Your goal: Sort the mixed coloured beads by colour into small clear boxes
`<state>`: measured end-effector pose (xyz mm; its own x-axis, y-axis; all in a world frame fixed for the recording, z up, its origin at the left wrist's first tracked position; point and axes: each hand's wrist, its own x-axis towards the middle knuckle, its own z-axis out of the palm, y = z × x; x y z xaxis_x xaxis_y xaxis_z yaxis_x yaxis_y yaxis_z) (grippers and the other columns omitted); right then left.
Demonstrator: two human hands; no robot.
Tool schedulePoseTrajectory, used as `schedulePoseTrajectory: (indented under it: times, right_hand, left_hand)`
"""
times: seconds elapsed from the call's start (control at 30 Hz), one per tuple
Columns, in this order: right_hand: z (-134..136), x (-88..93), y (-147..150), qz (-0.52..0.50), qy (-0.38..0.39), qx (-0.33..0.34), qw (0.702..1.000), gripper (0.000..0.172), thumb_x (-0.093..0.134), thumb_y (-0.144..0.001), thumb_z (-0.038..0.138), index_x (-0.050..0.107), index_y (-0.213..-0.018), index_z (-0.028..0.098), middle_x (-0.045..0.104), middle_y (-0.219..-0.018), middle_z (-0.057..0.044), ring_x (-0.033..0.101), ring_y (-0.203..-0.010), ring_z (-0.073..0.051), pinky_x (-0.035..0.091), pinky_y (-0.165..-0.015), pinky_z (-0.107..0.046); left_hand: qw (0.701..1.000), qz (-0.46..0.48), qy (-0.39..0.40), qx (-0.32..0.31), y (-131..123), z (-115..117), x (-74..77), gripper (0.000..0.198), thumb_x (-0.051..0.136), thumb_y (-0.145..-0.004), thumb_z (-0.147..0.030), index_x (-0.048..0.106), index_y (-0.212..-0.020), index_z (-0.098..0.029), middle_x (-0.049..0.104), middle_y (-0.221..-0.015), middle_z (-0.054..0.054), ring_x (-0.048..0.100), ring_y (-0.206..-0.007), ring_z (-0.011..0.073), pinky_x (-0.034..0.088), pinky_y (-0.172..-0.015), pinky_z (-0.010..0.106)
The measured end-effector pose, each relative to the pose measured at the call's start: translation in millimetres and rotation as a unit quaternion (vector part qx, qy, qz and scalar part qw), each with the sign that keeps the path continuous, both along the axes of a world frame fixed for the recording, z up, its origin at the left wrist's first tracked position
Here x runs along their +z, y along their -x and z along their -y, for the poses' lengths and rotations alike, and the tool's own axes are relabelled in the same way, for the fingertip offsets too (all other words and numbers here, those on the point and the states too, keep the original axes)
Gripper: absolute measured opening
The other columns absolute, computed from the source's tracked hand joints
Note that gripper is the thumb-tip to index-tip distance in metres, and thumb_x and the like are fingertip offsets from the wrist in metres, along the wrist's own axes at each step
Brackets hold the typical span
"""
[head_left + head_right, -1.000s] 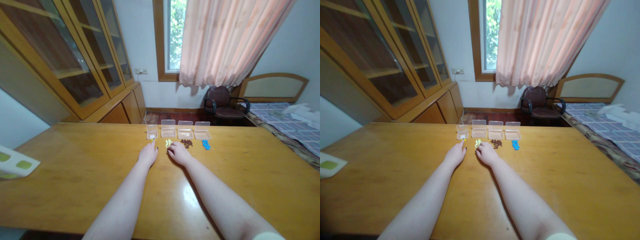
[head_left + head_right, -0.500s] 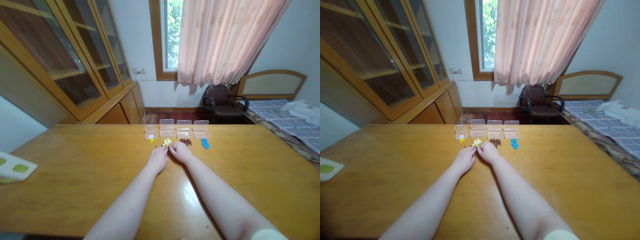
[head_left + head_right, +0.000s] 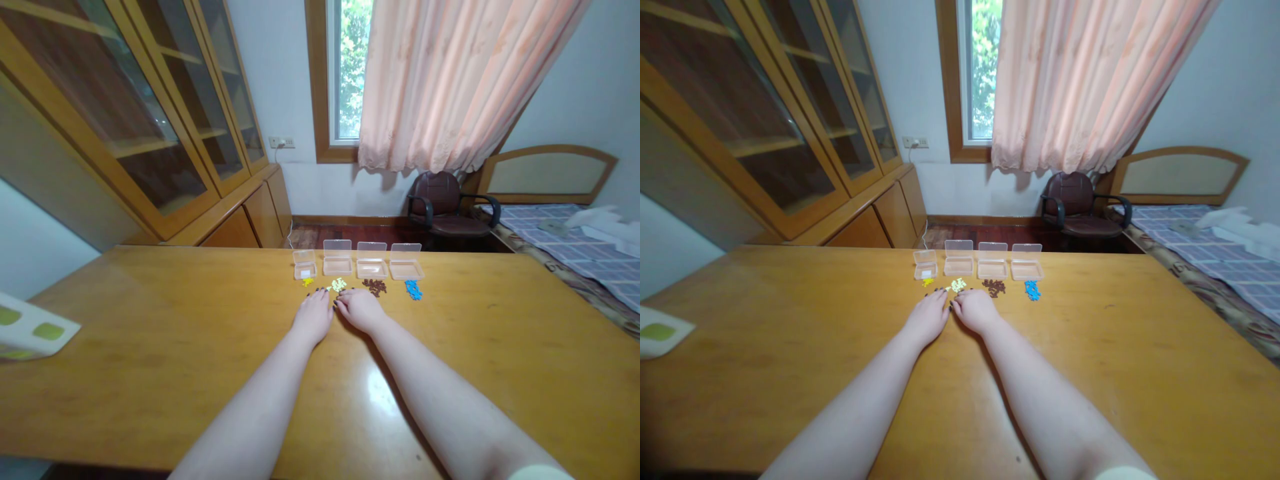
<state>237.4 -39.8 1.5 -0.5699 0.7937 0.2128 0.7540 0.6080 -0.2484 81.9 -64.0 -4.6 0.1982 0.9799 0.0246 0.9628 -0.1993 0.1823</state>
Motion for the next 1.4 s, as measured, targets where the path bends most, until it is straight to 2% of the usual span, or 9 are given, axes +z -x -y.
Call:
schedulePoseTrajectory:
  times: [0.1,0.2,0.33,0.43,0.63,0.9,1.2,1.3,1.4]
  right_hand:
    - [-3,-5.0,1,-0.023,-0.003,0.02,1.0,0.027,0.047,-0.089,0.025,0.069,-0.101,0.017,0.069,-0.106,-0.009,0.061,-0.097,-0.019,0.041,-0.09,-0.027]
    - [-5,-7.2,-2,-0.039,-0.001,0.021,0.999,0.028,0.048,-0.088,0.023,0.068,-0.105,0.017,0.066,-0.113,-0.009,0.06,-0.103,-0.018,0.041,-0.093,-0.028]
    - [-5,-7.8,-5,-0.054,-0.006,0.003,0.999,0.029,0.044,-0.09,0.023,0.071,-0.098,0.017,0.07,-0.104,-0.008,0.063,-0.096,-0.018,0.043,-0.091,-0.029]
    - [-5,-9.8,-3,-0.059,-0.001,0.035,0.998,0.029,0.044,-0.09,0.024,0.072,-0.094,0.018,0.071,-0.1,-0.007,0.063,-0.095,-0.017,0.044,-0.09,-0.028]
    - [-6,-12.0,0,-0.071,-0.008,0.045,0.996,0.03,0.048,-0.087,0.02,0.066,-0.111,0.015,0.066,-0.114,-0.009,0.059,-0.106,-0.018,0.041,-0.097,-0.029]
    - [-7,-8.6,-6,-0.061,-0.023,-0.035,0.997,0.028,0.045,-0.089,0.021,0.072,-0.097,0.017,0.069,-0.107,-0.009,0.062,-0.098,-0.019,0.042,-0.094,-0.031]
    - [-8,-9.3,-5,-0.054,-0.01,0.003,0.999,0.024,0.049,-0.089,0.027,0.068,-0.099,0.016,0.065,-0.112,-0.011,0.058,-0.103,-0.02,0.041,-0.093,-0.032]
    - [-8,-8.8,-6,-0.076,-0.019,0.006,0.997,0.023,0.049,-0.089,0.026,0.069,-0.099,0.017,0.065,-0.111,-0.009,0.057,-0.103,-0.019,0.04,-0.094,-0.033]
    - [-9,-8.5,-7,-0.099,-0.029,0.009,0.995,0.023,0.049,-0.09,0.025,0.069,-0.1,0.019,0.066,-0.109,-0.008,0.057,-0.103,-0.018,0.04,-0.093,-0.033]
  left_hand:
    - [1.0,0.011,0.001,-0.021,1,-7,-7.8,0.047,0.042,-0.088,-0.025,0.041,-0.134,-0.014,0.038,-0.144,0.013,0.035,-0.133,0.0236,0.027,-0.11,0.041]
    - [0.999,0.025,0.005,-0.022,2,-9,-8.3,0.048,0.041,-0.089,-0.026,0.04,-0.135,-0.016,0.038,-0.145,0.012,0.034,-0.133,0.023,0.026,-0.11,0.043]
    - [0.998,0.05,-0.001,-0.029,4,-6,-3.4,0.042,0.041,-0.088,-0.021,0.049,-0.129,-0.017,0.049,-0.136,0.009,0.044,-0.126,0.0206,0.029,-0.109,0.038]
    - [0.996,0.068,0.0,-0.058,4,-5,-1.7,0.04,0.039,-0.087,-0.018,0.055,-0.124,-0.018,0.055,-0.131,0.007,0.049,-0.121,0.0186,0.031,-0.108,0.034]
    - [0.996,0.064,0.005,-0.056,1,-9,-4.2,0.045,0.039,-0.088,-0.021,0.046,-0.133,-0.016,0.045,-0.141,0.008,0.039,-0.13,0.0204,0.027,-0.111,0.039]
    - [0.997,0.072,-0.006,-0.024,8,-11,-5.8,0.043,0.039,-0.088,-0.021,0.05,-0.129,-0.017,0.05,-0.136,0.009,0.043,-0.126,0.0205,0.027,-0.11,0.038]
    - [0.996,0.082,0.005,-0.04,7,-16,-14.9,0.049,0.041,-0.086,-0.021,0.042,-0.135,-0.017,0.041,-0.143,0.009,0.034,-0.133,0.0209,0.024,-0.112,0.039]
    - [0.988,0.153,-0.015,-0.011,11,-20,-15.2,0.048,0.043,-0.084,-0.019,0.047,-0.132,-0.016,0.046,-0.139,0.009,0.041,-0.129,0.0189,0.028,-0.111,0.035]
    - [0.969,0.224,-0.076,0.071,27,-24,-8.0,0.043,0.042,-0.084,-0.019,0.053,-0.125,-0.016,0.055,-0.13,0.009,0.048,-0.121,0.0178,0.035,-0.106,0.032]
